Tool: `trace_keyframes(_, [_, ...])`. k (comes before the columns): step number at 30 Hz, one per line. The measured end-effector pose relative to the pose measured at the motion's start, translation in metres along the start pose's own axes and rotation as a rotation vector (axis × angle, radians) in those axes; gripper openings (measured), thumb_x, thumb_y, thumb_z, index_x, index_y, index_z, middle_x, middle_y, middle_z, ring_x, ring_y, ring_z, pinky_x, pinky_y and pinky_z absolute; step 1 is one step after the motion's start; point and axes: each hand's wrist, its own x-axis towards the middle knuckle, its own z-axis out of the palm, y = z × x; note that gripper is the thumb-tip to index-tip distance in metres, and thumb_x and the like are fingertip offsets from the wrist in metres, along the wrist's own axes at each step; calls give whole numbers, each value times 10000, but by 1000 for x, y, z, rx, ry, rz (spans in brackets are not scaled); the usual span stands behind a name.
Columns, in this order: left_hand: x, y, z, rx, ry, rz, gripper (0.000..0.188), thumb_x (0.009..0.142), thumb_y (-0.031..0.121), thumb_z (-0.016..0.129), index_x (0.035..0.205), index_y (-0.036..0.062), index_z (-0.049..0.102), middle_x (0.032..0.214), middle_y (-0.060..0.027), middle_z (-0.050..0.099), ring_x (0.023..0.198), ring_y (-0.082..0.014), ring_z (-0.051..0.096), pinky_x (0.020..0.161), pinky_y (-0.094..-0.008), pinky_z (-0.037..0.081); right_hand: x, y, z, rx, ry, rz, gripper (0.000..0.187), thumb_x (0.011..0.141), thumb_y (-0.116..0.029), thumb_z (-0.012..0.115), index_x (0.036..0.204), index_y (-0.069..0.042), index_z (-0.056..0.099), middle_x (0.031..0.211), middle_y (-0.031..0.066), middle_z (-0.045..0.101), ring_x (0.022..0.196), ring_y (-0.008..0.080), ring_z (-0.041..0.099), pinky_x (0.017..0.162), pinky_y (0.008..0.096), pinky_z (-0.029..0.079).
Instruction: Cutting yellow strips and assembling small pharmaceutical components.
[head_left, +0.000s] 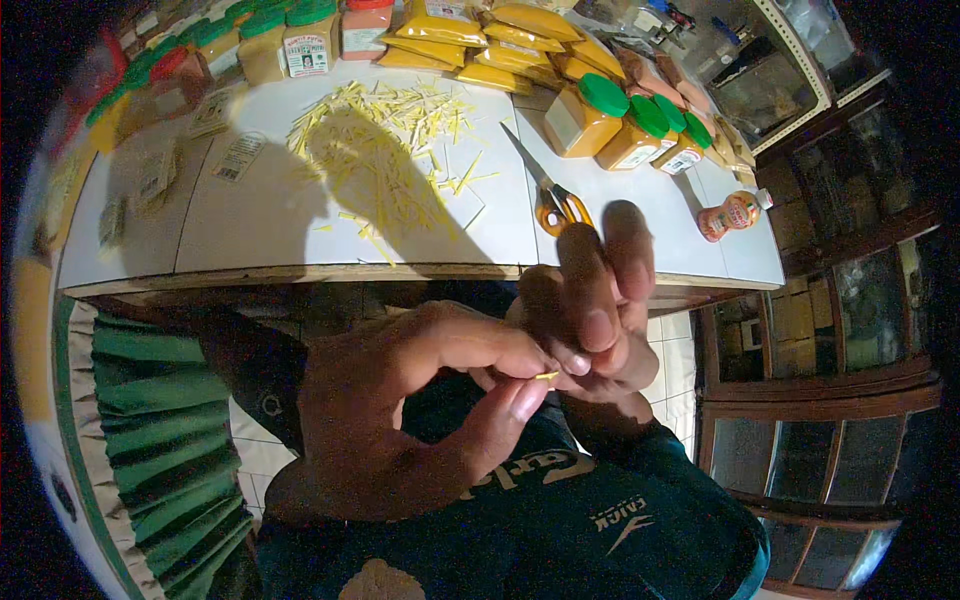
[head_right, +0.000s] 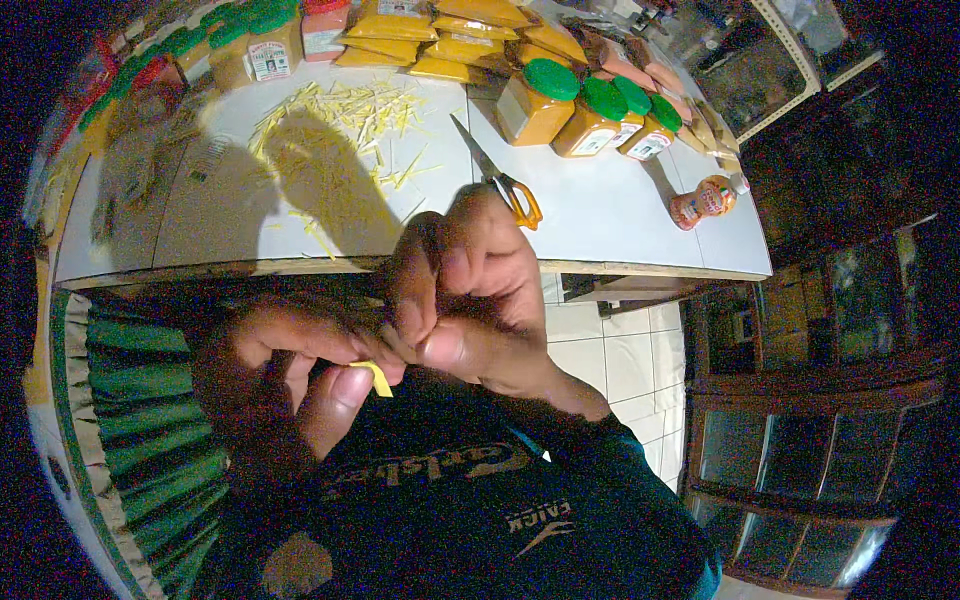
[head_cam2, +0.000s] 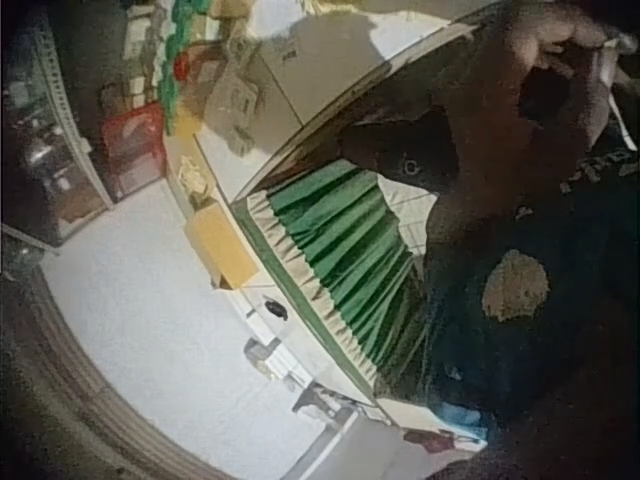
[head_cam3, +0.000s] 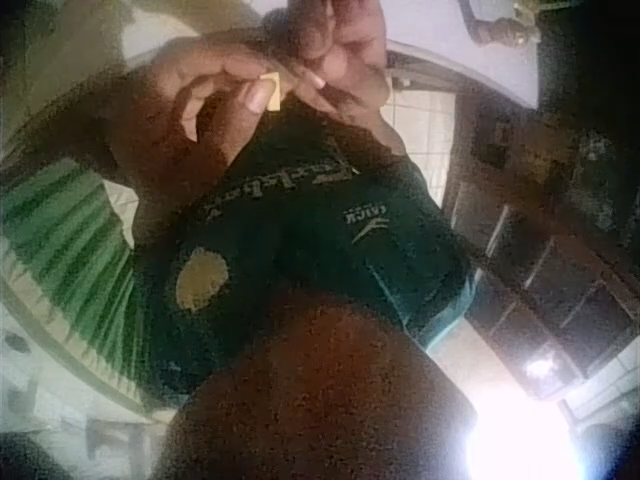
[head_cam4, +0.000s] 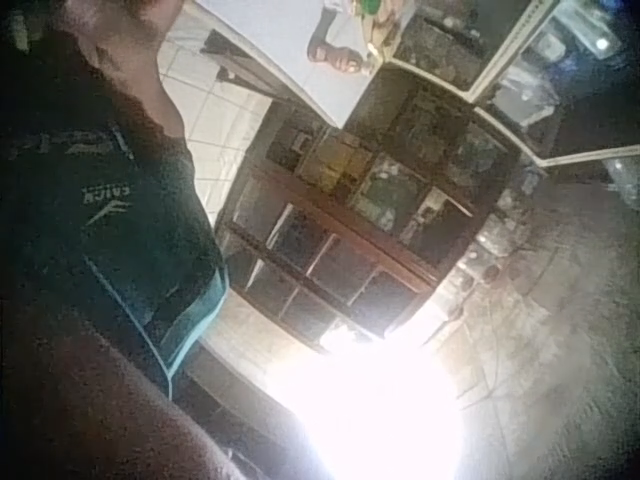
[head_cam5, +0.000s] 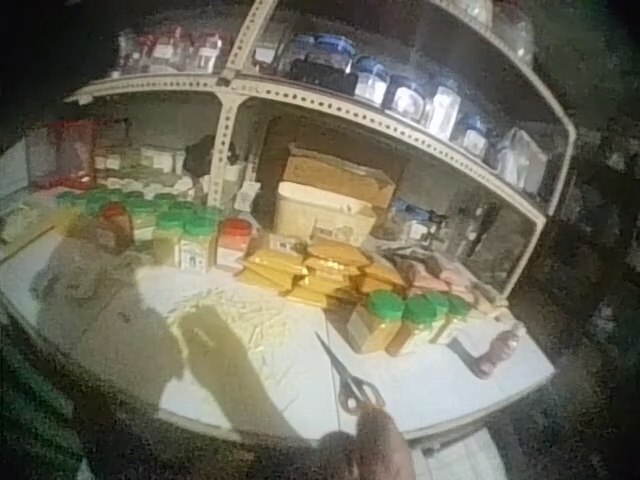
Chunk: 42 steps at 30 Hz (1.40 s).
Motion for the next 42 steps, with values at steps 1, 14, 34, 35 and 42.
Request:
trace_keyframes(1, [0,0,0,21,-12,24,179,751,-5,667,916,30,607,790,-124,647,685,-211,650,643,-290,516,-2,-1,1,-93,15,-26,351,737,12,659,935,-85,385,773,111,526,592,186,518,557,312,438])
trace_keyframes(14, [9,-3,-5,525,24,625,197,686,-45,671,879,-17,639,890,-143,620,756,-246,640,662,-328,536,-9,-3,9,-789,7,-562,387,654,145,710,877,-24,442,725,126,589,694,219,650,578,342,557])
trace_keyframes(34, [11,-15,7,729,231,790,211,649,-28,680,851,11,639,830,-113,604,679,-229,645,574,-277,548,-10,-6,21,-1062,30,-548,386,670,107,732,881,-60,455,686,116,619,620,193,646,571,304,535])
trace_keyframes(35, [12,-15,8,730,253,803,212,646,-29,682,849,11,639,829,-113,604,675,-227,645,573,-278,551,-10,-6,21,-1062,39,-539,385,671,108,730,883,-59,456,691,120,621,625,194,647,573,304,534])
trace_keyframes(42, [3,-2,7,672,146,611,216,634,-26,695,840,8,637,818,-109,604,661,-214,644,546,-271,552,-12,-6,23,-1057,49,-505,374,680,108,725,887,-49,457,731,150,638,692,222,665,596,313,535])
